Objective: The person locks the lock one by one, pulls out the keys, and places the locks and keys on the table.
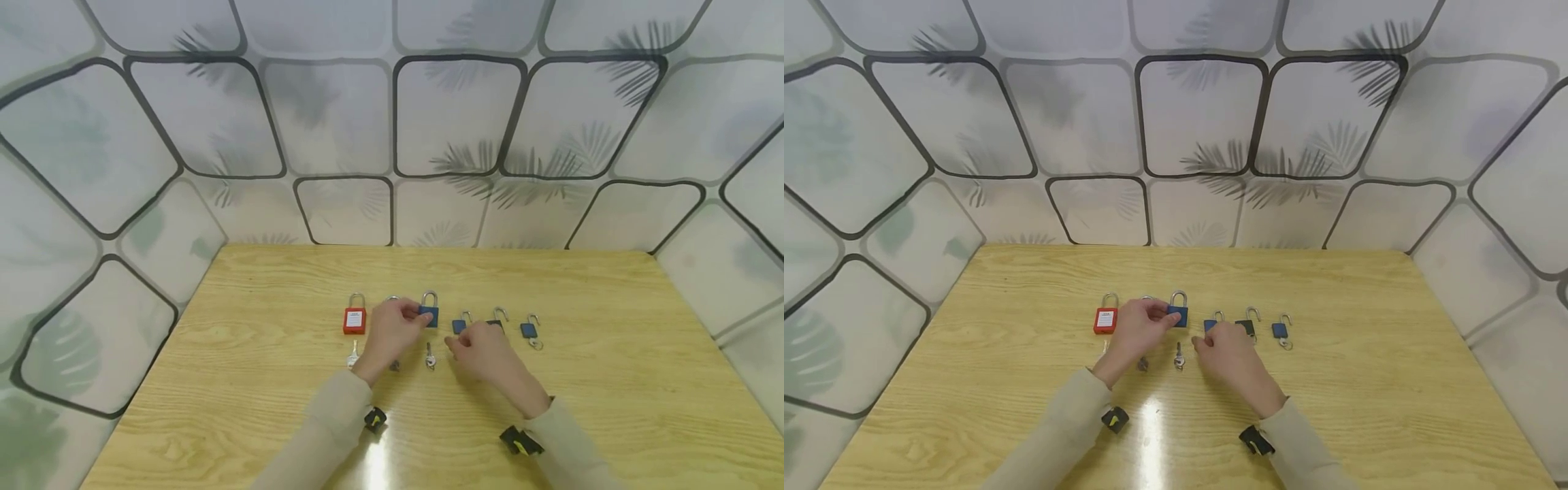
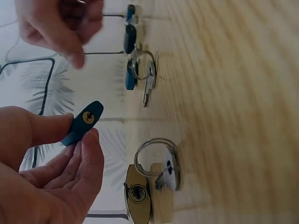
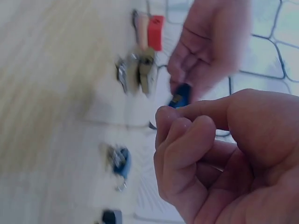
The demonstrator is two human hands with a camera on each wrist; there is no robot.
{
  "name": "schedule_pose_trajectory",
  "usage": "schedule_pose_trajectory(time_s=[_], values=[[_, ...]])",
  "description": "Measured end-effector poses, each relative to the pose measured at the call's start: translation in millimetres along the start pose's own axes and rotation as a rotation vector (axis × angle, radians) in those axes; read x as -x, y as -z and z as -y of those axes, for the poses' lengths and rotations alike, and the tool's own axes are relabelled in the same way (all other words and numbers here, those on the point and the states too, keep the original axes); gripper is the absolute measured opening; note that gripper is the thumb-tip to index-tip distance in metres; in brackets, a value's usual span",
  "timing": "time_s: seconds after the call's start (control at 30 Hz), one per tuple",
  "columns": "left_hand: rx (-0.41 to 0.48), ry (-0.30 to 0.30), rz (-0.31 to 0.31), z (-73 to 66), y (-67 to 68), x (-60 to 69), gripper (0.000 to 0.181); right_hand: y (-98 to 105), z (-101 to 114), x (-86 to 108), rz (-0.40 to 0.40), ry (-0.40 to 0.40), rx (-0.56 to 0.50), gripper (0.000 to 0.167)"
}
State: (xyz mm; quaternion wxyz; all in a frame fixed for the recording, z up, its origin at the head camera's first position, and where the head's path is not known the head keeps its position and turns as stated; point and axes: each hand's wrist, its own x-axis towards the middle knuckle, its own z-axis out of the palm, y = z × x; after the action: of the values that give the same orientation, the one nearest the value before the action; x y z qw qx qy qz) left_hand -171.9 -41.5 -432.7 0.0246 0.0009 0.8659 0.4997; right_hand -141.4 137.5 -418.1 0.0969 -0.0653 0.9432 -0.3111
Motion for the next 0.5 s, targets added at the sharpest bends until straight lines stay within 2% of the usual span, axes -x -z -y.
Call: schedule_pose_trajectory(time_s=[0.13, 0.33, 0.4, 0.5], values=[[-0.092, -0.022, 0.019, -1.2, -6.6, -7.6, 0.019, 12.2, -3.9, 3.5, 0.014, -0.037, -0.033, 0.048], [-0.218, -0.03, 0.026, -5.8, -13.4, -13.1, 0.018, 20.5, -6.8, 6.7, 0.012, -0.008, -0.026, 0.044], [-0.241, -0.048, 0.027, -7.6, -15.4, -13.7, 0.024, 21.9, -7.5, 7.2, 0.007, -0.009, -0.023, 0.043], [-0.257, -0.081, 0.019, -9.1, -18.2, -14.0, 0.04, 22.9, -8.6, 7.4, 0.01, -0.023, -0.023, 0.042]])
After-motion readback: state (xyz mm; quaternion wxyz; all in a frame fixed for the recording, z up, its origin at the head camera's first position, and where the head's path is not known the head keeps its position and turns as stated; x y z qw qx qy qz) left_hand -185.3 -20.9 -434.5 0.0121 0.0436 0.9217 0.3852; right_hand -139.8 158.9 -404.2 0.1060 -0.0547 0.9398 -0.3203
